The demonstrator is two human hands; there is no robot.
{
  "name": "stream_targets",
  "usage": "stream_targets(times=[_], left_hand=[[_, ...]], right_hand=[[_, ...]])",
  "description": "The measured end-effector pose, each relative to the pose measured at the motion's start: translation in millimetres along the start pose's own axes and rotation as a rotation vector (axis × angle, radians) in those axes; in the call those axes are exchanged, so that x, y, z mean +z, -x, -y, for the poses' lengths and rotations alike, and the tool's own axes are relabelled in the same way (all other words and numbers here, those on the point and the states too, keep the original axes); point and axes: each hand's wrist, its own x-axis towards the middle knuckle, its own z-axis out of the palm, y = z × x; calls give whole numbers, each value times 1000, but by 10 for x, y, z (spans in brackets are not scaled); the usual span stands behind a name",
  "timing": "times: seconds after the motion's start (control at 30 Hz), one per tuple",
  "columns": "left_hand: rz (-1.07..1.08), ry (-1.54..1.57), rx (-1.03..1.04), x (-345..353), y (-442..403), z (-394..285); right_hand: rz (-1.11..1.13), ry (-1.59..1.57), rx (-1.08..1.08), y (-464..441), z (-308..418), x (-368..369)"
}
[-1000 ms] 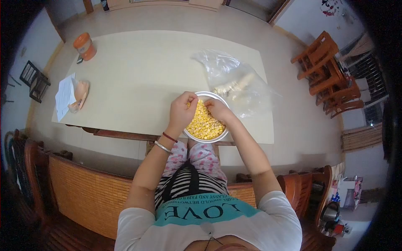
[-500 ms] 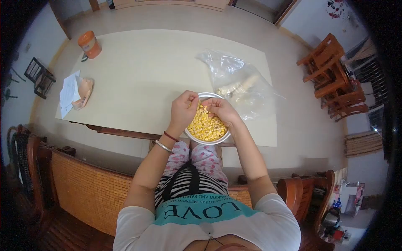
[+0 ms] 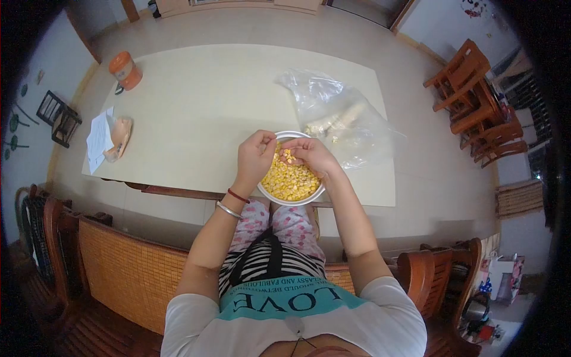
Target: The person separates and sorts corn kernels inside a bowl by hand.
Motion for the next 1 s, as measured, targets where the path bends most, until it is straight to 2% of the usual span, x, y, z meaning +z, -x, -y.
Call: stream_targets(times=[0.17,0.27,0.37,0.47,0.77,0.9,1.0], left_hand=[[14,-20,-45,-11,-3,-30],[32,52,14,15,-1,64],[217,-195,266,-15,-61,94],[335,-329,350,-4,-82,20],[339,-383,328,25,-49,59],[311,-314,273,19,-58,16],[275,-243,211,17,-74,7]], right_hand=[[1,-52,2,-4,-13,-4],[4,-68,12,-1,3,5],[11,-104,-12,-39,-50,-17],[16,-129,-21,-35,-46,-16],[4,-117,-15,31,40,27],[11,-146,-17,0,8,16],[-55,-21,40,40,48,61]])
